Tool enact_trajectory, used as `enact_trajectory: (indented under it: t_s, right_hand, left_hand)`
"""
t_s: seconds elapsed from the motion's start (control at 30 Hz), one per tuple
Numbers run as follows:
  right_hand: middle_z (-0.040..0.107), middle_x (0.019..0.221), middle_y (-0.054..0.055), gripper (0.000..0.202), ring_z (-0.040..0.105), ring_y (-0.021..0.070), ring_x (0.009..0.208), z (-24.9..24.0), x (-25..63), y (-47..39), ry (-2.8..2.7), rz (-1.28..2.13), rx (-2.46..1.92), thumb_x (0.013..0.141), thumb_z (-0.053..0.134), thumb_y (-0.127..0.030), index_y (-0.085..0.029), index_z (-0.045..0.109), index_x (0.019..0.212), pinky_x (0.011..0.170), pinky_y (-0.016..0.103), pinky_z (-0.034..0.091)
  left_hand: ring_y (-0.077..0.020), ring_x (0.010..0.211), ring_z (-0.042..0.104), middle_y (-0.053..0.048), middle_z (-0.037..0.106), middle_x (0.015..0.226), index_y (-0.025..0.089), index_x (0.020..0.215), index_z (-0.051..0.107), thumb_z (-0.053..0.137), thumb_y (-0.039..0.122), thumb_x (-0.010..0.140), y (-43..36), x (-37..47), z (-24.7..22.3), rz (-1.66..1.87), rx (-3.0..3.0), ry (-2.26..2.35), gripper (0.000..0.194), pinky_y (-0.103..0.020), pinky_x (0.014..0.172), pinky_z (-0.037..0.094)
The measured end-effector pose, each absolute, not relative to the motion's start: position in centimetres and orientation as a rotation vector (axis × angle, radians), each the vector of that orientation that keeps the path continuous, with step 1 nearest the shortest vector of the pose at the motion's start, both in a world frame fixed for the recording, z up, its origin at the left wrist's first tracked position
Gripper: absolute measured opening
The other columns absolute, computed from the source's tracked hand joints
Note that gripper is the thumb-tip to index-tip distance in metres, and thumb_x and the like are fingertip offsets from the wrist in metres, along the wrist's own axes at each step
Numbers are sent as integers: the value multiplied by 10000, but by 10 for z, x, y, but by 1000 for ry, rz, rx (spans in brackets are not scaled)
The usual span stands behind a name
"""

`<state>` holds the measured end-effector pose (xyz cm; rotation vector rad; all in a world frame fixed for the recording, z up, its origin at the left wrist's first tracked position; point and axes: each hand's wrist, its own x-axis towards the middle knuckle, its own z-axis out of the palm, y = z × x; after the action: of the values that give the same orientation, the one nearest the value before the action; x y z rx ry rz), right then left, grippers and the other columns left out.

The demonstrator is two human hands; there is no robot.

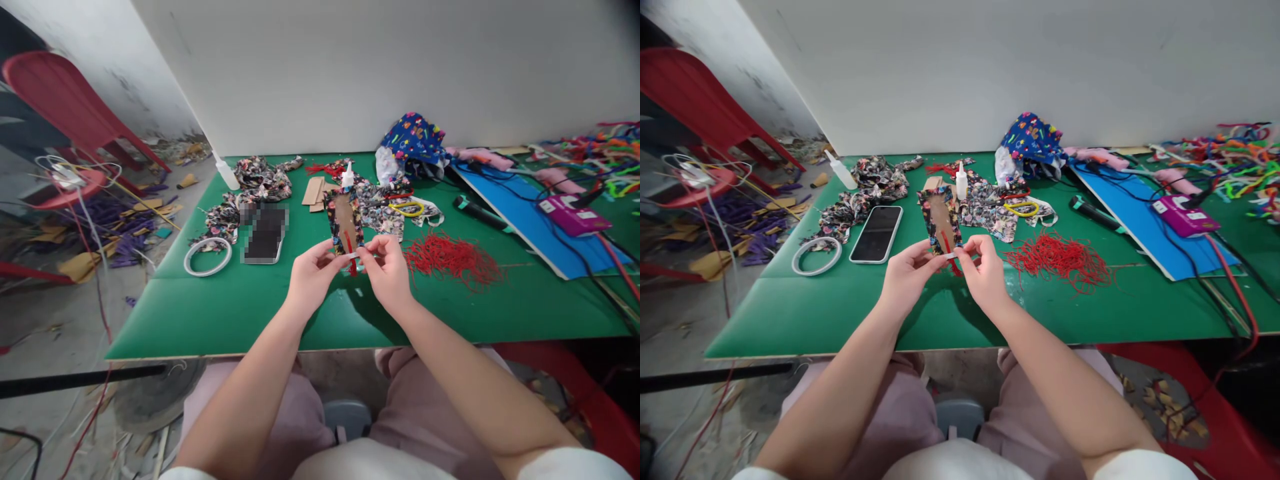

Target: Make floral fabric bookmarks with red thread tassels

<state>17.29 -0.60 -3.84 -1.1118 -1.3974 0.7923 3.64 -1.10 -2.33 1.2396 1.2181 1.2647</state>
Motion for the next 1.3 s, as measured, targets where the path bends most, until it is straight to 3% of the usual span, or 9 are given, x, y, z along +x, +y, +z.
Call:
enact_trajectory:
  t_s: [0.17,0.4,0.47,0.53,0.67,0.77,0.9,1.03,1.3]
  right_hand:
    - [504,764,-50,365,526,68,571,-35,168,-7,-1290,1052,-986,697,656,-315,-231,377,917,511,203,438]
    - [514,745,-53,309,546,77,604,-31,177,3,-1263,1017,-977,735,612,-264,-232,360,912,543,214,439]
    - [518,761,-42,291,562,95,672,-29,185,7,-1332,922,-995,759,579,-246,-234,362,952,608,239,452]
    - [534,771,-32,294,571,110,718,-23,193,9,-1467,825,-1032,777,551,-222,-233,361,1001,673,269,456]
    - [580,815,-7,298,575,144,767,1,204,3,-1914,559,-1091,785,530,-177,-230,406,1050,717,305,440]
    - [591,829,-2,306,562,154,852,22,205,-6,-2093,413,-989,800,511,-134,-233,430,1078,779,309,426]
    - [600,888,9,280,561,149,859,41,202,-16,-2148,317,-952,823,497,-138,-233,456,1083,761,298,437]
    - [608,931,34,129,550,175,907,53,198,-27,-2021,31,-911,808,536,-173,-216,542,929,809,333,430]
    - [630,750,15,79,564,130,690,61,187,-50,-1908,-222,-950,798,552,-177,-212,602,848,658,277,455]
  left_hand:
    - [-134,681,627,10,669,709,151,919,645,626,303,711,-12,34,-23,1286,1260,1186,258,-222,636,481]
    - [-129,666,630,4,679,700,160,1183,529,553,343,776,-13,31,-23,1196,1419,1299,447,-212,597,472]
    - [-111,578,603,2,674,667,164,1090,603,528,345,797,-18,26,-14,1178,1596,1477,353,-196,528,441]
    - [-98,527,570,0,658,614,165,846,691,505,317,817,-26,20,2,1260,1847,1618,242,-200,520,427]
    - [-131,753,590,-19,674,785,177,860,682,558,197,787,-39,15,31,1545,2298,1534,146,-259,751,464]
    - [-176,949,562,-38,657,977,202,995,646,577,221,785,-40,19,37,1395,2400,1490,222,-330,876,436]
    - [-127,745,618,-17,687,843,193,927,668,563,258,802,-42,30,32,1230,2091,1436,176,-236,708,500]
    - [-98,610,626,14,690,736,191,845,677,615,286,757,-49,40,32,1414,1590,1414,144,-171,569,511]
    - [-87,603,636,14,696,751,187,852,678,642,265,734,-60,49,40,1638,1416,1460,146,-144,546,525]
